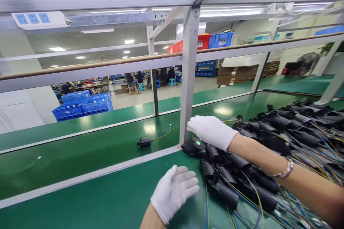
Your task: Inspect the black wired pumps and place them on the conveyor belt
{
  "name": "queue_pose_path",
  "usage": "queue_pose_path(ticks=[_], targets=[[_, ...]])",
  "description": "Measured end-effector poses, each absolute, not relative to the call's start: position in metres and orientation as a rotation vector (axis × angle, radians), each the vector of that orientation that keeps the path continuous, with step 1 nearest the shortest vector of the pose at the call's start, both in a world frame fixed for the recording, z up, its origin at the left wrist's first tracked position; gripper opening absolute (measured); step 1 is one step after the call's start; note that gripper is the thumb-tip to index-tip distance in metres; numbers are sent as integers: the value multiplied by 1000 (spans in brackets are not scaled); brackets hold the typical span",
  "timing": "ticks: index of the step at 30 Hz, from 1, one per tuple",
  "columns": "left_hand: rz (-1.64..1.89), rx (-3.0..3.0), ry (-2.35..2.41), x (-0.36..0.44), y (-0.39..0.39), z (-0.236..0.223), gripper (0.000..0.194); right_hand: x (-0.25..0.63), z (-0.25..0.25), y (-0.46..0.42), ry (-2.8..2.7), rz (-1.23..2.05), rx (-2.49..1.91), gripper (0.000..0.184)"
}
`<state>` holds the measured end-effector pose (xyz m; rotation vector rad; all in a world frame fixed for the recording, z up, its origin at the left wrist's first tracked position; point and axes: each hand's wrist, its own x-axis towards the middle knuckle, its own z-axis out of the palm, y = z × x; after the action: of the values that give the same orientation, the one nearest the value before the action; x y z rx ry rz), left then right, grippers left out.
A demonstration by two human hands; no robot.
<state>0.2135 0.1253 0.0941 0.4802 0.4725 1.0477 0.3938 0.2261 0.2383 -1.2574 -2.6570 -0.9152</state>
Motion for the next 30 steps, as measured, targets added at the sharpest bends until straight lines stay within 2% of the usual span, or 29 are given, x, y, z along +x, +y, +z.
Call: queue_pose_path(ticks=[5,8,10,19,23,27,30], targets=[[1221,179,293,212,109,129,39,366,243,174,-2636,-950,-759,26],[1378,196,234,205,101,144,34,348,232,147,-2465,-909,-376,37],[1488,246,274,198,99,148,34,338,223,133,-2395,-862,-282,39],[1632,378,386,167,96,149,40,320,187,115,-2319,-734,-367,25],[1608,350,391,168,101,151,44,320,183,114,-2335,-610,-419,33],[1596,79,274,169,97,155,35,322,183,110,-2355,-545,-479,44],[1510,-113,193,170,93,161,39,324,185,106,-2370,-494,-504,46]])
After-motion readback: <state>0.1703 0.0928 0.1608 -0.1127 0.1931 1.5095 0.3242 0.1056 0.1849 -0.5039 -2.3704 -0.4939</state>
